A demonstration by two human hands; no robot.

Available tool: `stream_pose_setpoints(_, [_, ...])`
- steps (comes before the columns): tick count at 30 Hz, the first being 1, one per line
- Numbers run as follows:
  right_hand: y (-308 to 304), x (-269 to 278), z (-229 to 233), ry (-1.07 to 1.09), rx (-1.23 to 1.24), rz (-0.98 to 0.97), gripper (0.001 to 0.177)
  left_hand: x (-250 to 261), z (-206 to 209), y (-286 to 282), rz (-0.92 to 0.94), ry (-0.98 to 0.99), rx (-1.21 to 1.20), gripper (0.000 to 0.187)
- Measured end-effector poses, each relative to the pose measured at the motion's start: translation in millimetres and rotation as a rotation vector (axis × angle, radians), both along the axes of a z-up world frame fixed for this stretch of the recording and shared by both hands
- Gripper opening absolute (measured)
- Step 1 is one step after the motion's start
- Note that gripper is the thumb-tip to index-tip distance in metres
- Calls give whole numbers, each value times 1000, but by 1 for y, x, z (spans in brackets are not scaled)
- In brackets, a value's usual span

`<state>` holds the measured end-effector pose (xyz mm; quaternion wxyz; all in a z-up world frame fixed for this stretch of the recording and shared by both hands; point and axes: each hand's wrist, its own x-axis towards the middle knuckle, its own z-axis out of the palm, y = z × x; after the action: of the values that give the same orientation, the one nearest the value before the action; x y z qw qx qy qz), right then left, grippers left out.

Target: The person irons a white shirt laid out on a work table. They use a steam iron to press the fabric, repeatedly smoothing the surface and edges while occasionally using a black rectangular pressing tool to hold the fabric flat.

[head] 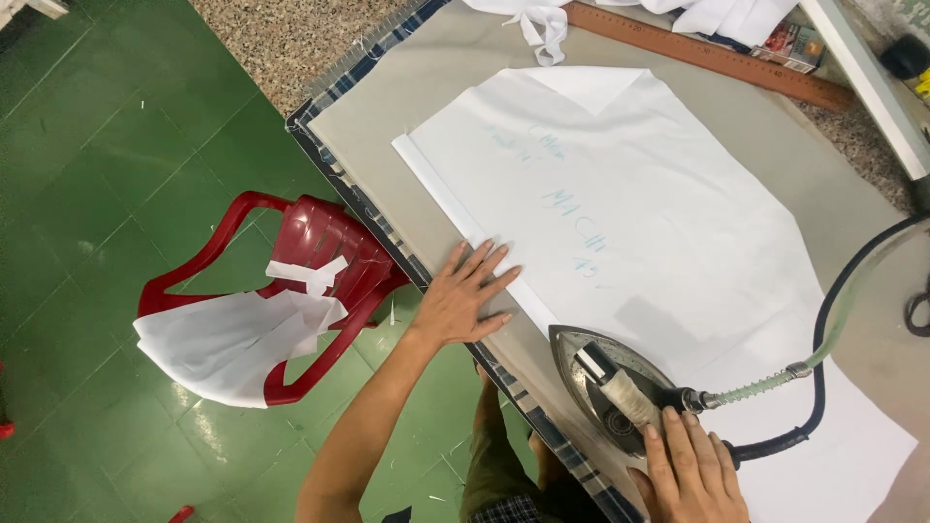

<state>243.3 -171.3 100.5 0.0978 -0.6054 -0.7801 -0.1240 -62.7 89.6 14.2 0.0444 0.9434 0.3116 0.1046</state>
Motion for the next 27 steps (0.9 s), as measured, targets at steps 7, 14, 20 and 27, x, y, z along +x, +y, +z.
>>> stream_pose_setpoints(7, [-3,8,-8,-75,13,43,61,1,0,1,11,0,-26,69])
stream_pose_setpoints(14, [1,10,-7,-63,29,73,57,0,-1,2,9,-11,-35,70])
stream_pose_setpoints(20, [27,-8,27,87,-213,-44,65,-1,-5,0,3,-16,-56,70])
stream_pose_setpoints(27, [106,-31,10,451,-923,-301,55,3,3,3,0,-41,-12,69])
